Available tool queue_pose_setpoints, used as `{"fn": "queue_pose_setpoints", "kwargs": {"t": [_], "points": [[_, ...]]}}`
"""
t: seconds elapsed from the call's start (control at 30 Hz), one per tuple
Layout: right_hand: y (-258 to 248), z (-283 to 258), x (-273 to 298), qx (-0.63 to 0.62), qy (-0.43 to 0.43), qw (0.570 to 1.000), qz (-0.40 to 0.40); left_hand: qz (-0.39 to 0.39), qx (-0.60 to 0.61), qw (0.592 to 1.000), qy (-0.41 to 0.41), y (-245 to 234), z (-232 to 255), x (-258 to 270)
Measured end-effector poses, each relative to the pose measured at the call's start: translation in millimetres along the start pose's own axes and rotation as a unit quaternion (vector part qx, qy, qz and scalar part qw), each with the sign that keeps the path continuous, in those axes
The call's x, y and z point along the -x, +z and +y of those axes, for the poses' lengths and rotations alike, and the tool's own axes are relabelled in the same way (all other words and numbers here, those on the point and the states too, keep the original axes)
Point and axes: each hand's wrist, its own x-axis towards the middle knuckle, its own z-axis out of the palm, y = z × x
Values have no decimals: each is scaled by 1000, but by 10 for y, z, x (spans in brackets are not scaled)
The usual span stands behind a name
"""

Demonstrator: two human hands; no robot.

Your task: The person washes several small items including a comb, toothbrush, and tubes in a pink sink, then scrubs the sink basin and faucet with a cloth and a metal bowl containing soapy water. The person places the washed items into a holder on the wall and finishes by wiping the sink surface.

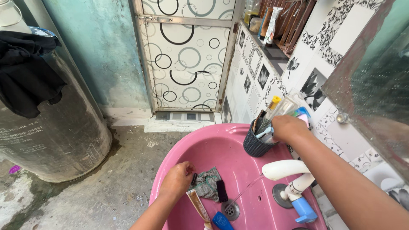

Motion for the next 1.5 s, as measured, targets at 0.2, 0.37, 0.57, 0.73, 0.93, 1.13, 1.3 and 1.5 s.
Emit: {"fn": "queue_pose_setpoints", "kwargs": {"t": [0.2,0.37,0.57,0.73,0.93,1.13,1.3,1.5], "points": [[291,-14,-14,4,-40,995,86,-3,4,999,-35,-9,-182,-28],[285,9,2,-57,-20,993,99,-21,-17,998,-59,75,-258,-55],[219,28,25,-85,-28,990,111,-20,-71,996,-49,290,-392,-130],[43,60,139,-171,7,976,134,-34,-94,995,-27,481,-459,-160],[-356,40,566,-202,-45,894,398,-90,-150,984,-40,826,-471,-268],[-541,-352,1056,-176,-211,793,544,-90,-306,942,100,1244,-607,-398],[-401,-742,1362,-322,-288,767,475,-122,-428,885,139,1351,-621,-343],[30,-1011,1438,-416,-241,858,182,-110,-380,908,140,1207,-686,-306]]}}
